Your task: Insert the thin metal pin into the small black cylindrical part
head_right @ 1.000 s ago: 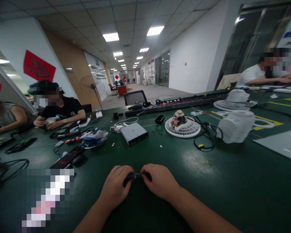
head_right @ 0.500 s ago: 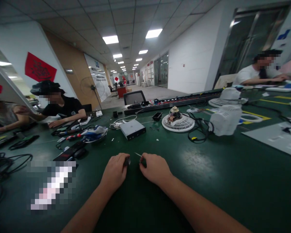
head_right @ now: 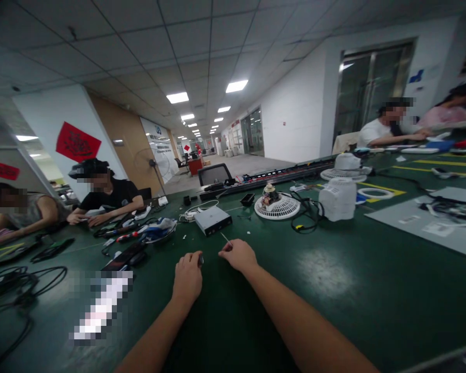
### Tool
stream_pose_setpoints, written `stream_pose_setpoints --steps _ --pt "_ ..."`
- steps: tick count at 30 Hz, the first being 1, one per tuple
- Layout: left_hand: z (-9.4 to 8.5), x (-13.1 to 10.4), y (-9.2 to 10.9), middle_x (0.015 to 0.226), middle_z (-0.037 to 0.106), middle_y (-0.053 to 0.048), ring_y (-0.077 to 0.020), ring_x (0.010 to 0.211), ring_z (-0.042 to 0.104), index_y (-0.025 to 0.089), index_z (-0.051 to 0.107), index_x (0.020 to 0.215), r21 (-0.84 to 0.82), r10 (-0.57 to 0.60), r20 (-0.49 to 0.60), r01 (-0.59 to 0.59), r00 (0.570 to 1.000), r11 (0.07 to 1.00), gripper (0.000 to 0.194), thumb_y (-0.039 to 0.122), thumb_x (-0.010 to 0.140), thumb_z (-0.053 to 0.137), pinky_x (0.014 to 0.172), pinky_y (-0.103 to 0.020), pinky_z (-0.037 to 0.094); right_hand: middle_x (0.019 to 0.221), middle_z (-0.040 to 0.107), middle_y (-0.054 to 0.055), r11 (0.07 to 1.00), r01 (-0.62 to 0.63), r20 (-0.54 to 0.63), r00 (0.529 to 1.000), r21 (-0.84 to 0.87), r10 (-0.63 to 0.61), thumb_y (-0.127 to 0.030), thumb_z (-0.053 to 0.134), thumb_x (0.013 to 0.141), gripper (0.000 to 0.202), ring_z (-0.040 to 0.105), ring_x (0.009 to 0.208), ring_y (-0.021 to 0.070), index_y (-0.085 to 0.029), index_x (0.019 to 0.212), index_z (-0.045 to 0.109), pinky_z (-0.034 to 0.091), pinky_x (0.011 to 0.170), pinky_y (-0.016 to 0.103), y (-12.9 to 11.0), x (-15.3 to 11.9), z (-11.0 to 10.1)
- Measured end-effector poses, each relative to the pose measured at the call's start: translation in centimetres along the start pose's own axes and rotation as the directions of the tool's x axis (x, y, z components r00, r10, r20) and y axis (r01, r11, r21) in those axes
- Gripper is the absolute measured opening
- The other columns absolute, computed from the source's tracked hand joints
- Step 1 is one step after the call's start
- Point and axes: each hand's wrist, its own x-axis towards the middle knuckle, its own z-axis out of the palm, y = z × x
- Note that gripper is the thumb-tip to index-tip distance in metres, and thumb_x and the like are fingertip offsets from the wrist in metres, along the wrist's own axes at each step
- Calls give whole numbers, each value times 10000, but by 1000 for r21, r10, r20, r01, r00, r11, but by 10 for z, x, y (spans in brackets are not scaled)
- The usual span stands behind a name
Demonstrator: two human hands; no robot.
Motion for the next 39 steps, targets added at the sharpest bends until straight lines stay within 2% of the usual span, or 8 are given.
stream_pose_setpoints --steps 2,7,9,14,17,25,31,39 --pt "-3 0 -1 1079 667 -113 -256 1016 599 190 591 1198 -9 7 21 -6 1000 1000 384 56 853 486 887 -423 411 932 737 44 997 14 -124 992 76 -5 -375 642 816 211 668 840 178 -217 917 740 453 696 270 -2 -1 2" --pt "-10 7 -7 1080 698 -64 -210 1046 608 218 573 1205 -125 -56 215 85 975 989 398 83 831 564 1004 -385 334 885 745 -1 965 231 -16 973 124 -231 -311 730 730 172 661 807 166 -248 888 757 447 707 252 -13 -13 14" --pt "-12 8 -8 1051 697 -47 -199 1036 606 218 587 1136 -156 -18 231 55 973 986 341 98 816 587 1012 -353 324 836 740 -7 966 229 -18 973 118 -228 -307 723 733 141 652 763 163 -250 860 749 437 658 245 -20 -19 18" --pt "-13 5 -7 943 682 -35 -197 920 628 213 571 993 -283 -44 242 114 969 952 265 68 774 607 813 -296 415 850 737 -19 957 272 -63 962 97 -267 -291 692 769 78 648 787 162 -264 818 746 437 718 255 -32 -29 21" --pt "-12 5 -4 906 676 -31 -193 884 634 209 567 944 -330 -78 213 147 974 933 243 53 765 616 764 -289 423 905 735 -15 949 289 -74 957 123 -282 -279 670 790 137 644 801 159 -264 907 742 445 723 254 -32 -29 19" --pt "-16 6 2 935 676 -32 -207 933 625 213 583 946 -422 -1 211 92 977 902 200 124 776 641 800 -317 440 867 684 12 931 330 -126 942 156 -312 -207 674 769 92 607 779 147 -235 799 756 441 717 247 -24 -22 16" --pt "-19 5 3 952 680 -34 -218 971 612 217 603 950 -440 36 190 52 981 897 176 144 791 619 854 -344 437 811 697 0 960 217 -112 973 175 -200 -289 738 704 147 604 719 154 -215 823 693 419 627 245 -19 -18 16" --pt "-22 6 7 913 696 -32 -212 925 636 217 598 948 -358 4 165 56 986 932 187 136 782 626 895 -350 426 804 713 1 949 255 -40 967 186 -252 -313 590 818 165 625 710 147 -223 912 691 426 635 241 -18 -18 22"
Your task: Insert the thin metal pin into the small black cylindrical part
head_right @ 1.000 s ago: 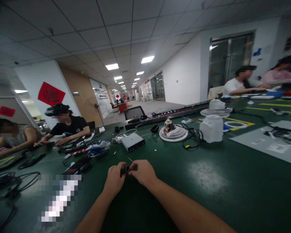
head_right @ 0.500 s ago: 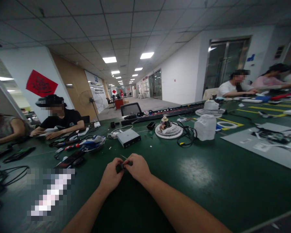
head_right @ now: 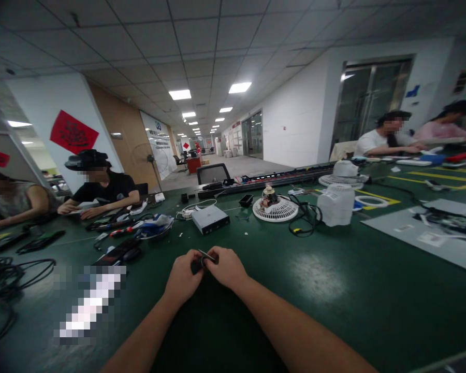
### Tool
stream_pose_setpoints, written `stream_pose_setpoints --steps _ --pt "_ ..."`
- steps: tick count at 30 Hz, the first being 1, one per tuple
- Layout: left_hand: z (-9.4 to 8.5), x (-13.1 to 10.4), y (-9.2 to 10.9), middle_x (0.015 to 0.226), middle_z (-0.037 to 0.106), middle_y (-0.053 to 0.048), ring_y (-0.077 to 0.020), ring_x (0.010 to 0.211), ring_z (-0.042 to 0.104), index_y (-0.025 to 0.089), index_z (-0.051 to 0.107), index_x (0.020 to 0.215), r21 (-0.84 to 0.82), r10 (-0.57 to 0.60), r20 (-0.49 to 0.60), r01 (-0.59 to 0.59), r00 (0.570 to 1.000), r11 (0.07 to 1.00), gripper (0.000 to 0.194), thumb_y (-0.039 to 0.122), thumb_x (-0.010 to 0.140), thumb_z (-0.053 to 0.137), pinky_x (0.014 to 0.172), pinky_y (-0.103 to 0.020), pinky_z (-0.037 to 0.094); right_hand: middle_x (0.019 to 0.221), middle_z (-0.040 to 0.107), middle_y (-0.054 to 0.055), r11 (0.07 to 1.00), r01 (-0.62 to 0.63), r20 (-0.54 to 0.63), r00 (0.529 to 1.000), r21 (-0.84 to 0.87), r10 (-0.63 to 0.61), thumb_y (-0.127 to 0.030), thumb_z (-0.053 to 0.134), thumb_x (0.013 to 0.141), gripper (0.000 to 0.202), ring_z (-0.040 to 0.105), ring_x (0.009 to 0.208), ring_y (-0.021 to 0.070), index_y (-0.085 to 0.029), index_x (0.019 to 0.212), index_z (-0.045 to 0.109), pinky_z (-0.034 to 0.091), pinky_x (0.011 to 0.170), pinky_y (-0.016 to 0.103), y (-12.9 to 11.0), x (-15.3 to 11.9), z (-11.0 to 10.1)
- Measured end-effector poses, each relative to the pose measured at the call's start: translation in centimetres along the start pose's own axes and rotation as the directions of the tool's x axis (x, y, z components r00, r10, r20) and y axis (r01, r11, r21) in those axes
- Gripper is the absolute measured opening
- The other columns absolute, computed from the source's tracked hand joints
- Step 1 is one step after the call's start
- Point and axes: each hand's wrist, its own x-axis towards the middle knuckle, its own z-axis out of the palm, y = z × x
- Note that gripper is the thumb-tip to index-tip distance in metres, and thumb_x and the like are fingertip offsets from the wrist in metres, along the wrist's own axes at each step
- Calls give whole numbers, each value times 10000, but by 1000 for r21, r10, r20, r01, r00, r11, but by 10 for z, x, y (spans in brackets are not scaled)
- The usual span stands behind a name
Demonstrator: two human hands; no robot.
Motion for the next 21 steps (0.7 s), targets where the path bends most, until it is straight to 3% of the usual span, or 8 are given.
stream_pose_setpoints --steps 5,10,16,21 --pt "-2 2 -4 940 717 -39 -204 932 661 226 612 988 49 -172 -3 172 985 984 212 165 791 659 863 -320 439 900 710 13 975 48 -30 998 -217 -56 -283 540 837 214 632 794 162 -246 965 706 427 679 257 -1 2 -15" --pt "-3 3 -12 918 725 -17 -187 904 673 240 618 955 8 -243 -21 243 970 970 192 166 783 658 784 -278 454 947 694 24 906 132 106 990 -402 -97 -319 540 840 259 619 841 179 -277 992 746 420 703 273 -1 2 -30" --pt "-2 0 -6 914 718 1 -184 864 668 246 627 957 -49 -151 48 153 987 987 192 205 776 677 715 -264 466 925 685 44 884 191 145 979 -426 -142 -297 538 850 293 610 883 206 -300 1052 750 430 738 286 4 4 -27" --pt "-3 -1 -5 945 714 -9 -188 881 659 243 649 966 19 -129 17 129 991 991 207 180 771 679 726 -271 450 903 683 51 873 249 180 965 -421 -189 -278 569 826 251 595 911 214 -289 976 770 427 776 289 1 2 -27"
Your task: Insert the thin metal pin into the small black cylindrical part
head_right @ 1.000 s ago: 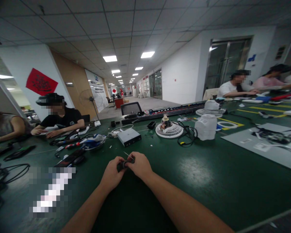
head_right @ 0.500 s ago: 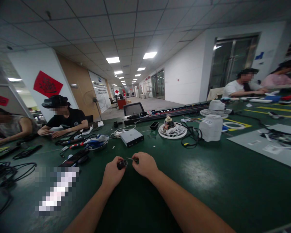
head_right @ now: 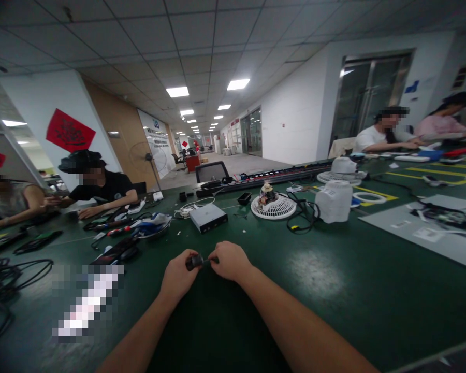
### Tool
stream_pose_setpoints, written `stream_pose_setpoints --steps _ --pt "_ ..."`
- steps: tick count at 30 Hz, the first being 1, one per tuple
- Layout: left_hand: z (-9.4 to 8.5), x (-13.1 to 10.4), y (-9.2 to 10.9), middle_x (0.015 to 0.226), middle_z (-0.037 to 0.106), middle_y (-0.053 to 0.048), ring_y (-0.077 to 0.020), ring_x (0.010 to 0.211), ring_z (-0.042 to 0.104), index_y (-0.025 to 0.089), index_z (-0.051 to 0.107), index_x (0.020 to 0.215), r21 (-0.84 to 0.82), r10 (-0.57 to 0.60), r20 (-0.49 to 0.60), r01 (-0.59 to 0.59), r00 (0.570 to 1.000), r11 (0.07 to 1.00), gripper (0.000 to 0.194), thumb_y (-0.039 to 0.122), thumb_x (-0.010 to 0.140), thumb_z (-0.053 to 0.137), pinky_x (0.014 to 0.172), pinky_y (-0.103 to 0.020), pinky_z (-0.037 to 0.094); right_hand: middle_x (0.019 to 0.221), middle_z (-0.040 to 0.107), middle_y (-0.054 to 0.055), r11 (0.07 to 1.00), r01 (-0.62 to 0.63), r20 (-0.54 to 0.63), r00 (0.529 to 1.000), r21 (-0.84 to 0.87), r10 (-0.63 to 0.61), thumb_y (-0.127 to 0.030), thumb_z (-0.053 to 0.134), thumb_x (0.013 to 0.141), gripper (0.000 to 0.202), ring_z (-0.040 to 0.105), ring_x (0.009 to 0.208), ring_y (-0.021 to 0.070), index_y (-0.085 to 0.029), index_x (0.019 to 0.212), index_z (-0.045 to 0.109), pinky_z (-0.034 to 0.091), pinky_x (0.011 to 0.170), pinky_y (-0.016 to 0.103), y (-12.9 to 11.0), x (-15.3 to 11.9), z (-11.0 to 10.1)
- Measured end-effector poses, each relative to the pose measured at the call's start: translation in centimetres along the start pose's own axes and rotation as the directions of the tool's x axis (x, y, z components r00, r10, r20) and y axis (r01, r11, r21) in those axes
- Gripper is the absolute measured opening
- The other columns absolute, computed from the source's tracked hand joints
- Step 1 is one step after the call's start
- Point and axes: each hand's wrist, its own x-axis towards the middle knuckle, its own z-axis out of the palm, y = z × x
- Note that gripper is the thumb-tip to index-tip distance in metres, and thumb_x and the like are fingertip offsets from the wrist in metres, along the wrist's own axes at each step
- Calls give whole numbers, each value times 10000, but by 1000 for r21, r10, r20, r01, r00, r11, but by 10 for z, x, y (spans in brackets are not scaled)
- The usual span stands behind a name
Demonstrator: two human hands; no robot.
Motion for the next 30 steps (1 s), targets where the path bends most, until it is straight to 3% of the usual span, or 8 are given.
stream_pose_setpoints --steps 4,9,13,16,18,21,26,30 --pt "-1 1 -1 970 716 -12 -183 897 651 242 651 973 10 51 7 -51 999 999 232 127 771 653 779 -278 442 898 693 43 999 22 -36 999 41 -21 -282 562 830 255 596 902 205 -268 992 759 421 773 286 -3 -1 1" --pt "0 0 2 987 714 -13 -191 921 648 247 651 980 49 67 13 -68 998 996 233 125 781 634 808 -289 433 883 700 53 998 -64 -49 997 -7 64 -309 538 852 246 610 860 212 -253 953 754 413 713 294 1 2 7" --pt "0 0 2 998 708 -20 -194 934 647 246 637 994 66 2 -18 -1 1000 998 206 159 808 628 815 -292 429 855 703 61 983 -182 -30 983 -30 181 -315 538 855 221 620 774 206 -232 887 741 406 656 293 2 3 9" --pt "0 1 -2 1014 706 -32 -208 945 645 239 627 1008 68 -68 -26 70 997 995 206 193 809 642 801 -296 434 891 703 64 969 -247 -87 965 -5 246 -329 526 881 226 626 790 201 -227 921 724 415 665 290 -1 5 8" --pt "1 2 -5 1031 703 -46 -216 957 644 231 620 1030 68 -90 -29 92 996 993 216 212 816 642 792 -299 439 928 695 59 967 -251 -118 960 38 254 -373 541 886 234 625 811 195 -234 945 721 422 673 285 -4 5 8" --pt "2 3 -9 1063 694 -62 -223 980 640 226 612 1061 68 -102 -31 104 994 992 229 206 833 621 806 -309 441 953 683 43 971 -212 -59 974 110 219 -431 595 855 251 625 823 185 -262 984 729 428 674 279 -7 6 13" --pt "3 4 -11 1087 689 -64 -214 1026 628 219 617 1080 59 -90 -7 90 996 994 254 198 827 635 868 -315 436 909 711 23 970 -193 43 981 150 189 -329 648 818 165 640 827 189 -274 939 746 428 674 277 -7 7 21" --pt "2 4 -9 1102 688 -43 -203 1034 622 234 630 1076 35 -31 39 30 999 999 267 223 811 666 875 -302 440 883 724 12 948 -213 -23 974 235 225 -299 663 804 132 643 806 178 -250 904 735 433 679 271 -3 6 18"
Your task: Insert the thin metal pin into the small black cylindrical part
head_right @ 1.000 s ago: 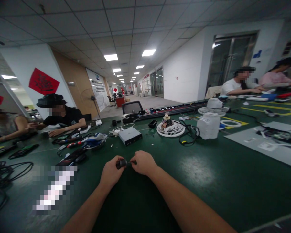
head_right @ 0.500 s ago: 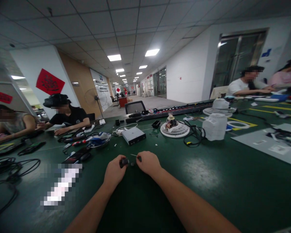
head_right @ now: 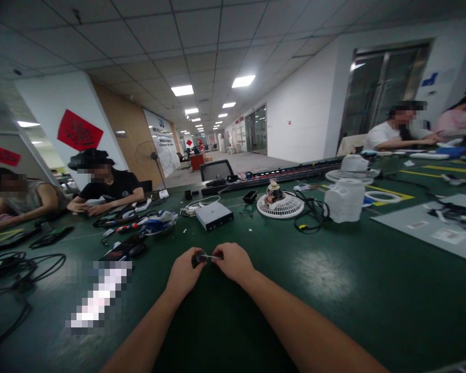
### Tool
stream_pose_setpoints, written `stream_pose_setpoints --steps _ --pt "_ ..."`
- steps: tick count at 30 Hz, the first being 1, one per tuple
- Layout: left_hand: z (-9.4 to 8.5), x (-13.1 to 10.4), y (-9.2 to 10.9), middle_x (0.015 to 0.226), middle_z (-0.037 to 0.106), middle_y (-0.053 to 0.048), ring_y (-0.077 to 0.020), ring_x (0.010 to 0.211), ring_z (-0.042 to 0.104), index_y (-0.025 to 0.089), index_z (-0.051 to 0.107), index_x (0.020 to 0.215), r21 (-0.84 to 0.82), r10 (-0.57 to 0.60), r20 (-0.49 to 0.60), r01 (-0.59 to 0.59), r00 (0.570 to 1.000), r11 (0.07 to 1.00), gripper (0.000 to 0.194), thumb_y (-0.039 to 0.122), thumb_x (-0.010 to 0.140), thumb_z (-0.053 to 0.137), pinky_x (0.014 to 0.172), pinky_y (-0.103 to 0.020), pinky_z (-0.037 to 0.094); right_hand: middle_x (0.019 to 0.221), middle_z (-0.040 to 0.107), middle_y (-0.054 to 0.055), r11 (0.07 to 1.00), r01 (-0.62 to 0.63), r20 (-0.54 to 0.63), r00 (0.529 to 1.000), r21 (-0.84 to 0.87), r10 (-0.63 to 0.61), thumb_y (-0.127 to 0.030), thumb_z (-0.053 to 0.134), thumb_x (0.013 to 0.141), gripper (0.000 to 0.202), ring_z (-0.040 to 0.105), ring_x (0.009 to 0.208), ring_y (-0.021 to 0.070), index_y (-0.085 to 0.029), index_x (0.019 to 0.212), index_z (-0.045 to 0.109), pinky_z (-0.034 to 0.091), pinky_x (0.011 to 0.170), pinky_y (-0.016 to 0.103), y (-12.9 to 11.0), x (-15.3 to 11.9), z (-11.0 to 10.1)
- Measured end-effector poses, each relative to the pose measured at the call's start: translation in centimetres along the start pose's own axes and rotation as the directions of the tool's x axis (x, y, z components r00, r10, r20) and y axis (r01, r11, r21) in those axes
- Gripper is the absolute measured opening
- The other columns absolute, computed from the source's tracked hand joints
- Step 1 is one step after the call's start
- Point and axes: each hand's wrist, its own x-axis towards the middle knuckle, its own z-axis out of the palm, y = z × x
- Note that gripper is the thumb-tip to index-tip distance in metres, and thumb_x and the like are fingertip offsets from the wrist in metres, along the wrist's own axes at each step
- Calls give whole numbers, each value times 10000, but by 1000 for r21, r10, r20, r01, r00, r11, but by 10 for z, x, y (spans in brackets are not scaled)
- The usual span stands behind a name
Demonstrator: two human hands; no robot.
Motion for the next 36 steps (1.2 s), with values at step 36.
stream_pose_setpoints --steps 36 --pt "1 -5 13 897 705 -25 -193 877 642 220 644 935 -1 90 -115 -90 989 996 188 127 772 637 837 -322 427 941 741 42 995 67 -11 998 72 -66 -404 458 910 346 649 802 175 -223 1041 722 430 685 256 -9 -8 -6"
